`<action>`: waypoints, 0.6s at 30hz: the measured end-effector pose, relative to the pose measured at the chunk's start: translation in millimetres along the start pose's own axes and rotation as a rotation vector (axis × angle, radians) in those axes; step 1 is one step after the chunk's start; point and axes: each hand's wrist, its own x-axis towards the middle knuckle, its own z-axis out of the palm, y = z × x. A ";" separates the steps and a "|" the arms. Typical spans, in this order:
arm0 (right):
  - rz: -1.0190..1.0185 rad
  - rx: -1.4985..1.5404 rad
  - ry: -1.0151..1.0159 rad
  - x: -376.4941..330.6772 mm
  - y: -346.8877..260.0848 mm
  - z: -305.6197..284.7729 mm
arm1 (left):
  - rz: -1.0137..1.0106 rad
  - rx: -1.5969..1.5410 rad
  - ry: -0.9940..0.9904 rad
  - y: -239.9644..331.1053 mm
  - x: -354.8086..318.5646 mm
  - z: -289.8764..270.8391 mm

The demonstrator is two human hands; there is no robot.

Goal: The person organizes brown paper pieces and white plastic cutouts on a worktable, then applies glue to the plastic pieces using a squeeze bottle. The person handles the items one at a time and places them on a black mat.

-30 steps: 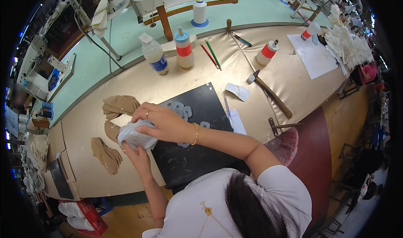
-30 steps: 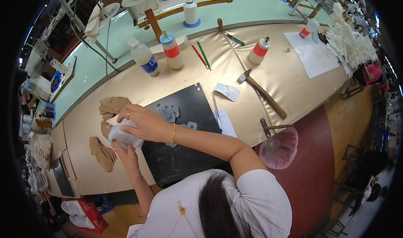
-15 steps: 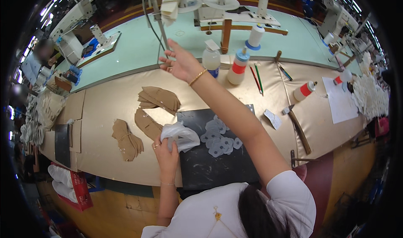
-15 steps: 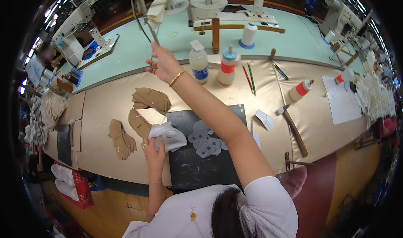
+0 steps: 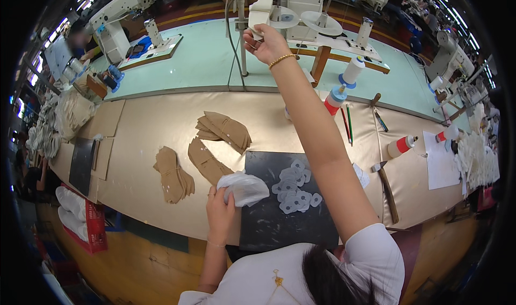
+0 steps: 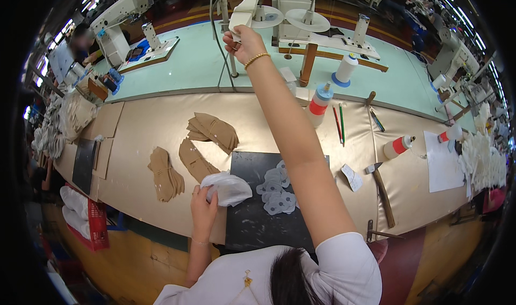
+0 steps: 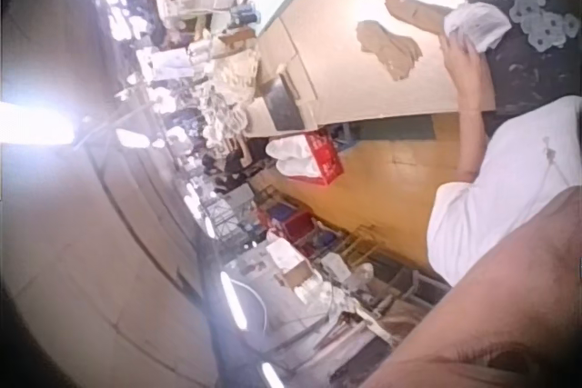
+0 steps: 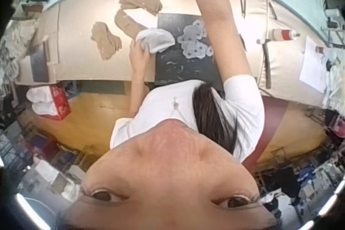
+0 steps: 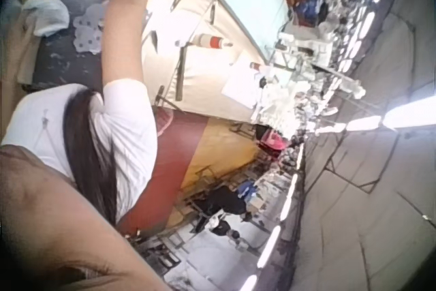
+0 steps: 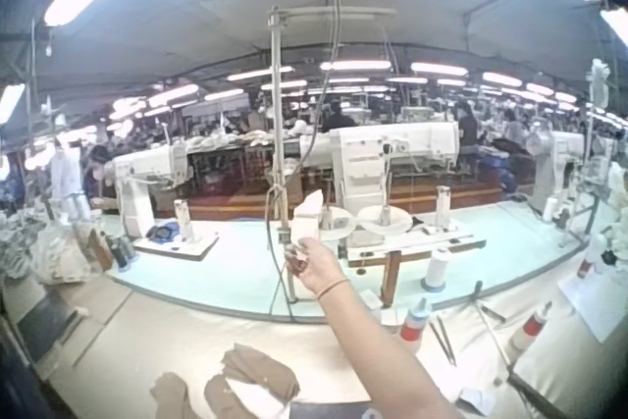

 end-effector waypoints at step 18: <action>0.264 -0.443 -0.788 -252.5 106.5 -45.7 | 0.159 -0.264 -0.171 11.0 29.8 -17.5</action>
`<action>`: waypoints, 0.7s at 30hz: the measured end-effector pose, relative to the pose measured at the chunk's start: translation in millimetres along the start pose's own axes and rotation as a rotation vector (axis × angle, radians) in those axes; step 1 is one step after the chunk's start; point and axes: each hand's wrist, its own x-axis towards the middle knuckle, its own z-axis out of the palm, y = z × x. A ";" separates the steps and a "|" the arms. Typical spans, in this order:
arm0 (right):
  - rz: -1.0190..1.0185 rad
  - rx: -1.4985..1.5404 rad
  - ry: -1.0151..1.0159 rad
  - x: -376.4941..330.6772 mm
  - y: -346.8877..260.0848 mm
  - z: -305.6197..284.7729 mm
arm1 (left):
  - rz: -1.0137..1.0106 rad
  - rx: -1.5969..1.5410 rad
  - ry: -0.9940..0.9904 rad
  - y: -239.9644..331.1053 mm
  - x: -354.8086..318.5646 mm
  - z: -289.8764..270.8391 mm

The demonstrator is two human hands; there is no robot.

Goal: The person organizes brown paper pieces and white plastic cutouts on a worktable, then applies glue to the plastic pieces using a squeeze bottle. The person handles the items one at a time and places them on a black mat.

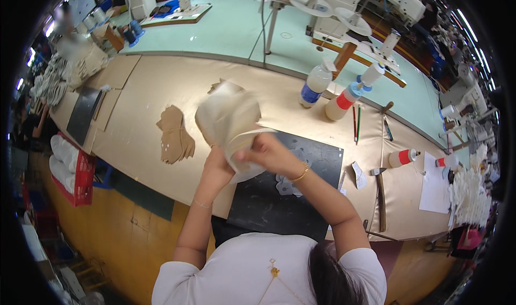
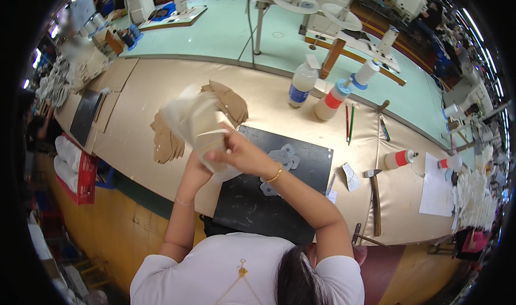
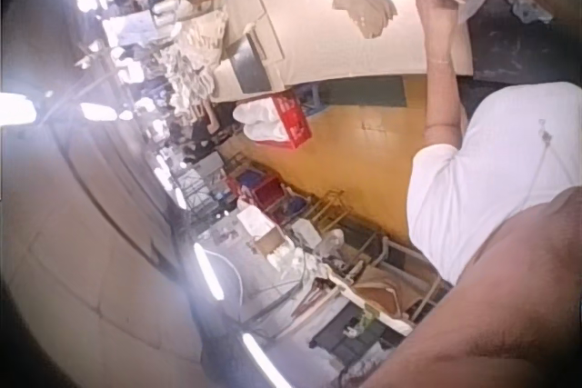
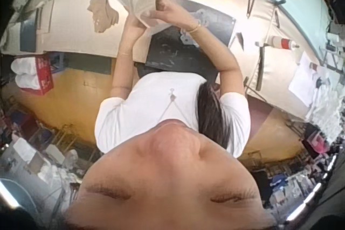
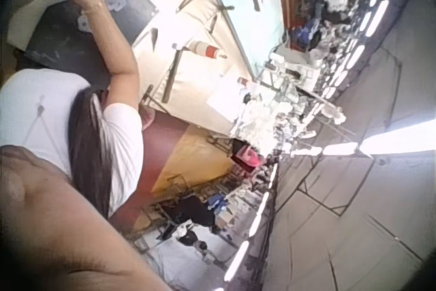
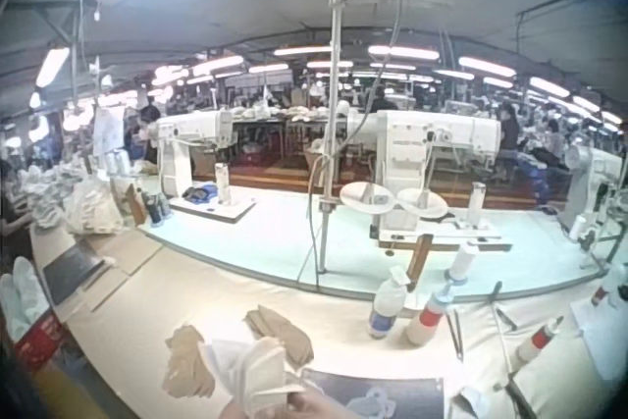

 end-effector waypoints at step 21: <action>-0.212 -1.156 0.331 -8.4 24.4 5.2 | 0.058 -0.055 -0.021 24.7 0.7 -27.6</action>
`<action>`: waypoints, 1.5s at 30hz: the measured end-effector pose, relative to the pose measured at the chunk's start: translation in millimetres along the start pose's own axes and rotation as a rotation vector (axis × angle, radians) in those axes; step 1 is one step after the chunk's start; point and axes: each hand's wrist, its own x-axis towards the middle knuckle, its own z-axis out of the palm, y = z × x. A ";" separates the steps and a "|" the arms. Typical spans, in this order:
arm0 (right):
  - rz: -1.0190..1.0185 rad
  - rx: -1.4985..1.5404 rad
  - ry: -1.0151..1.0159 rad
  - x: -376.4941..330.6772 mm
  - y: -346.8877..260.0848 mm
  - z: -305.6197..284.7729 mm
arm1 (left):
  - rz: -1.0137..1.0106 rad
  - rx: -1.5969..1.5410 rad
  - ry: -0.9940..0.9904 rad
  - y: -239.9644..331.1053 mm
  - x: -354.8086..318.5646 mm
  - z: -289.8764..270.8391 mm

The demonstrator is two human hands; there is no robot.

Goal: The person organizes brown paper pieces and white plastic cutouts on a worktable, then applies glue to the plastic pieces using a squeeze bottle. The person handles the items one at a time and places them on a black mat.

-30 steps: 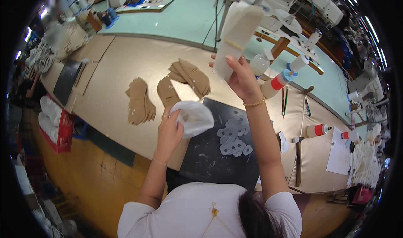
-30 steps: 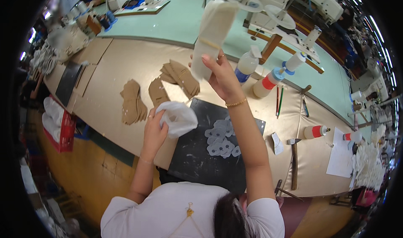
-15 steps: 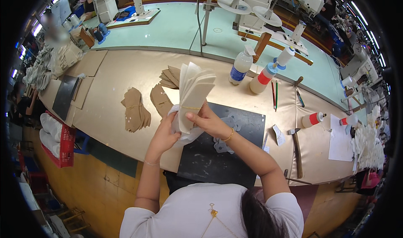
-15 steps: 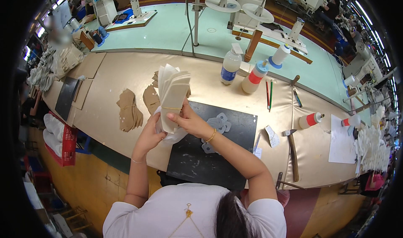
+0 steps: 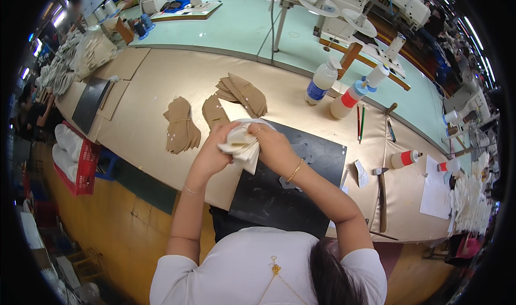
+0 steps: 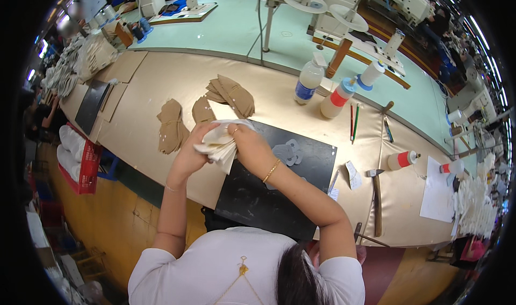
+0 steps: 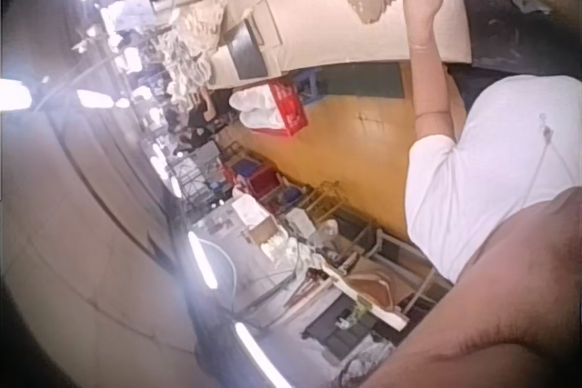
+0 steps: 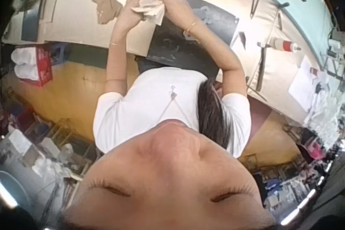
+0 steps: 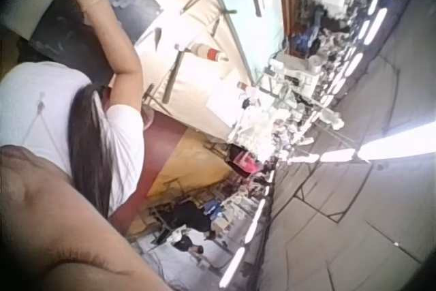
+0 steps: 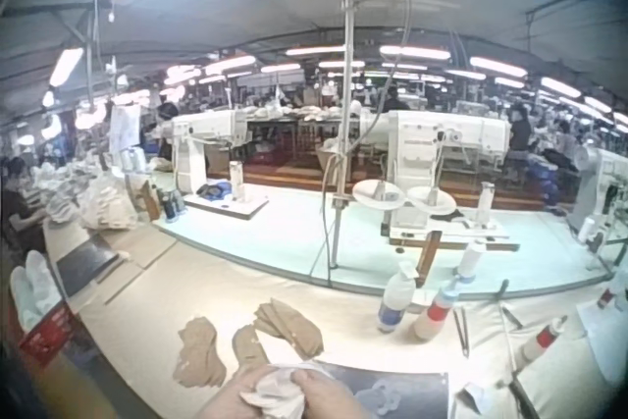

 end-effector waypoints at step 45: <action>-0.045 -0.128 0.186 104.2 31.4 -149.9 | 0.007 0.307 -0.077 109.5 149.0 -111.4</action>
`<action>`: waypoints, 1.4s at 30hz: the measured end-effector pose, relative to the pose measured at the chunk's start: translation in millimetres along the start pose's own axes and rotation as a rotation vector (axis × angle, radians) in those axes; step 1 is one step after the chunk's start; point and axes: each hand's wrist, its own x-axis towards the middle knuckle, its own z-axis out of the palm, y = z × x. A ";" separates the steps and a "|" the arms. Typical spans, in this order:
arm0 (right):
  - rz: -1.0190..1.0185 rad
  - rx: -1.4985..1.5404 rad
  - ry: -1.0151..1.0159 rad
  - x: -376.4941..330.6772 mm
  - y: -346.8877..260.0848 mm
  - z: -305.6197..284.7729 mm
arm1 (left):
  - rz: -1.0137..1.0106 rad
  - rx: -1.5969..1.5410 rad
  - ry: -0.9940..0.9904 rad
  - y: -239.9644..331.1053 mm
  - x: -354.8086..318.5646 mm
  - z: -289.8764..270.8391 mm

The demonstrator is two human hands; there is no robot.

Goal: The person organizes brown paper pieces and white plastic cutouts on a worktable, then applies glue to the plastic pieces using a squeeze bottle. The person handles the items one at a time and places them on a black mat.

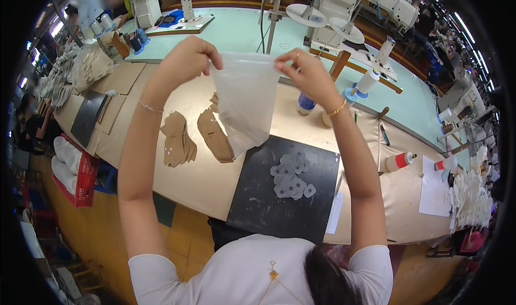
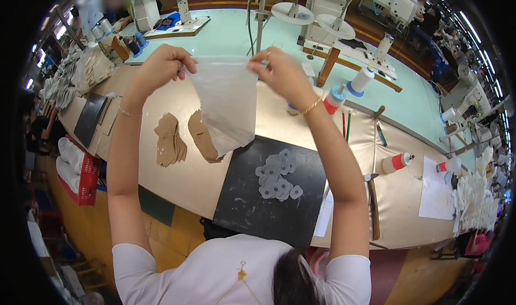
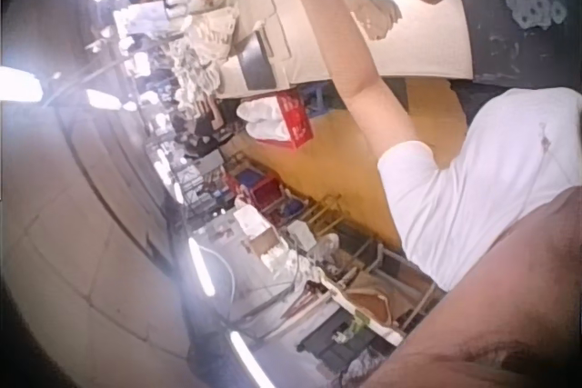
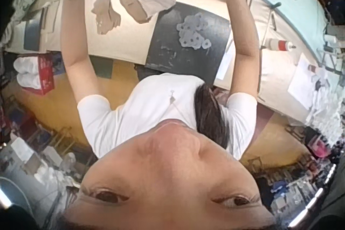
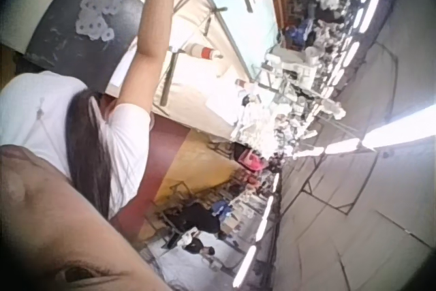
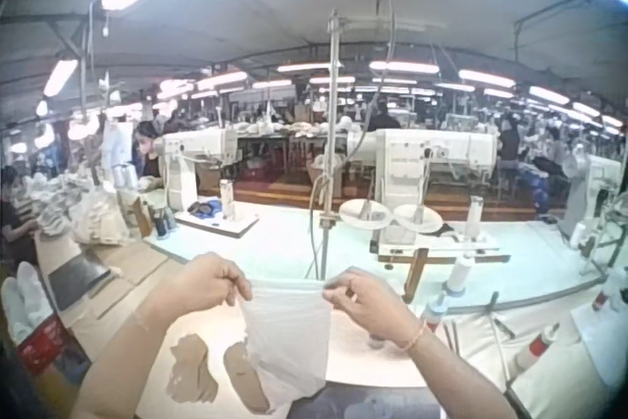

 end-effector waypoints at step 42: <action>0.514 -0.119 -0.041 188.1 283.3 -67.2 | 0.227 0.045 0.288 -33.3 164.0 76.4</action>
